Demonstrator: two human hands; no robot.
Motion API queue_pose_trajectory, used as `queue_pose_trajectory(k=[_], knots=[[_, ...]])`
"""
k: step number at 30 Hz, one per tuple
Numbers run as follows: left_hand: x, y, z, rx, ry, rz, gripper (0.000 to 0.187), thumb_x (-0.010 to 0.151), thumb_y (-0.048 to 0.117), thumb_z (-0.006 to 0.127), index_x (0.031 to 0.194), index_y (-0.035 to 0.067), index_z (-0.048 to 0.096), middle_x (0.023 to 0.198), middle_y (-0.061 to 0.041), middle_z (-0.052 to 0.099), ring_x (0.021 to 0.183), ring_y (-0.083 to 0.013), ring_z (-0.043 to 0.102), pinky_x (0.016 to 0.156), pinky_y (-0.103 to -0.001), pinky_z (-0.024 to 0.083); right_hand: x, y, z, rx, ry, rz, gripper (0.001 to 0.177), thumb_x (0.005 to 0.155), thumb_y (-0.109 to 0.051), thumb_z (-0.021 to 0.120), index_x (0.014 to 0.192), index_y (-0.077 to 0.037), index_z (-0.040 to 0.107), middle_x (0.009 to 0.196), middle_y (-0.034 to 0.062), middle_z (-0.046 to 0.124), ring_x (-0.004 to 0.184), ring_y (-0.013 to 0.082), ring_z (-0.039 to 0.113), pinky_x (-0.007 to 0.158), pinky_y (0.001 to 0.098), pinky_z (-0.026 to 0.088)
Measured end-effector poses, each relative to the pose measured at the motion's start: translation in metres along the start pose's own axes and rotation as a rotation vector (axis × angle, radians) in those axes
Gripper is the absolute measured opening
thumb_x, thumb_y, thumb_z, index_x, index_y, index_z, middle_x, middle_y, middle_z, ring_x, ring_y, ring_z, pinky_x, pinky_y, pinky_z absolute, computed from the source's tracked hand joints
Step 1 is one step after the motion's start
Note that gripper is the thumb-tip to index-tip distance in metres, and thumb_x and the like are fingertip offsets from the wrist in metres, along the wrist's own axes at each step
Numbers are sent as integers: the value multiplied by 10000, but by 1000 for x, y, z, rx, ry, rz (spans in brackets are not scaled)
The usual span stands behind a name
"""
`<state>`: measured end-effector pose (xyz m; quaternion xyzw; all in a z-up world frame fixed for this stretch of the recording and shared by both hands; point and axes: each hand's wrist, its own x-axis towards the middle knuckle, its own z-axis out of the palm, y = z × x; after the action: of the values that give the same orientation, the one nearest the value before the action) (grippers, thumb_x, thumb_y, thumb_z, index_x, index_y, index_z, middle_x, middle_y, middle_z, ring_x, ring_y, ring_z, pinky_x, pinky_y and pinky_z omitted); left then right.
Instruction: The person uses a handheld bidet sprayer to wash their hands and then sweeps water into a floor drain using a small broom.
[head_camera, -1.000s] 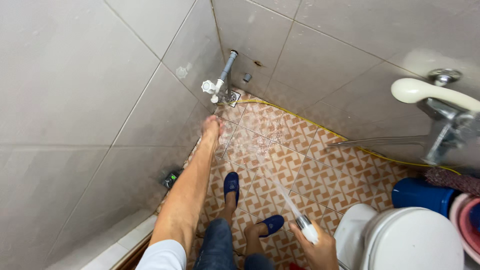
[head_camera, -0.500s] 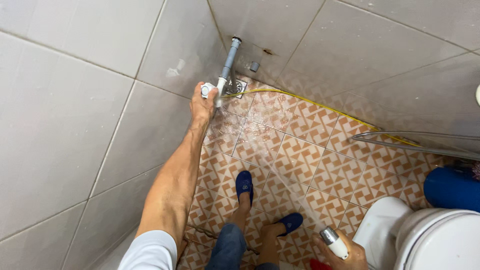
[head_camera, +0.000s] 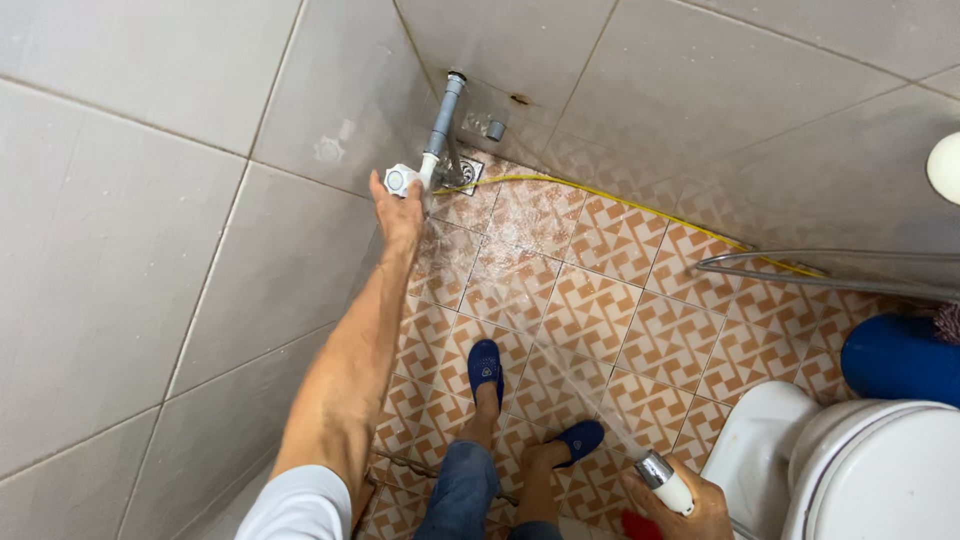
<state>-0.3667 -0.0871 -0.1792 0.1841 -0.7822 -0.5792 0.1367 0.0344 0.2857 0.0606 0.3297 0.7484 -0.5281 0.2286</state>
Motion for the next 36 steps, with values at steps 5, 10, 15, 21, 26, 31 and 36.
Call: queue_pose_trajectory(k=[5, 10, 15, 21, 26, 31, 36], knots=[[-44, -10, 31, -683, -184, -942, 315, 1016, 187, 568, 1226, -43, 520, 903, -148, 699, 728, -229, 702, 623, -336, 584, -6, 0, 7, 41, 40, 103, 155, 767, -95, 835, 891, -11, 795, 642, 106, 747, 581, 145, 660, 540, 316, 520], [-47, -3, 54, -622, -376, -945, 323, 1002, 414, 542, 1110, 151, 695, 615, 73, 567, 373, -46, 413, 280, -221, 293, -12, -10, 8, -122, 137, -92, 220, 743, -183, 860, 878, -39, 763, 619, 78, 732, 544, 113, 671, 494, 317, 537], [-59, 8, 48, -274, -363, -974, 527, 1052, 486, 423, 1143, 35, 681, 675, -42, 549, 436, -117, 459, 332, -240, 330, -14, -28, 4, -226, 131, -116, 262, 743, -224, 870, 890, -43, 749, 630, 73, 707, 552, 108, 674, 521, 306, 545], [-118, 48, 30, -690, -519, -1148, 430, 1060, 160, 370, 1440, -16, 466, 1166, -219, 711, 964, -257, 757, 763, -322, 631, -28, -48, -2, -106, 256, 49, 258, 764, -212, 837, 965, -60, 785, 643, 87, 737, 565, 121, 641, 519, 328, 512], [-160, 71, 24, -708, -378, -1128, 475, 1054, 175, 364, 1503, 20, 370, 1291, -214, 661, 1078, -293, 726, 830, -365, 628, -37, -65, -7, -334, 263, -10, 304, 802, -297, 899, 920, -46, 777, 558, 90, 685, 500, 124, 644, 515, 313, 508], [-190, 60, 10, -619, -379, -1165, 517, 1047, 264, 457, 1509, 35, 419, 1358, -190, 646, 1093, -291, 714, 824, -362, 639, -44, -95, -9, -77, 382, -100, 246, 811, -228, 821, 934, -26, 756, 571, 40, 636, 495, 100, 565, 448, 288, 455], [-202, 57, 3, -635, -354, -1163, 535, 1027, 302, 513, 1482, 25, 456, 1317, -178, 646, 1063, -291, 712, 793, -373, 643, -59, -93, -18, -52, 406, -46, 290, 846, -272, 818, 889, 5, 747, 571, 69, 599, 505, 125, 529, 457, 332, 426]])
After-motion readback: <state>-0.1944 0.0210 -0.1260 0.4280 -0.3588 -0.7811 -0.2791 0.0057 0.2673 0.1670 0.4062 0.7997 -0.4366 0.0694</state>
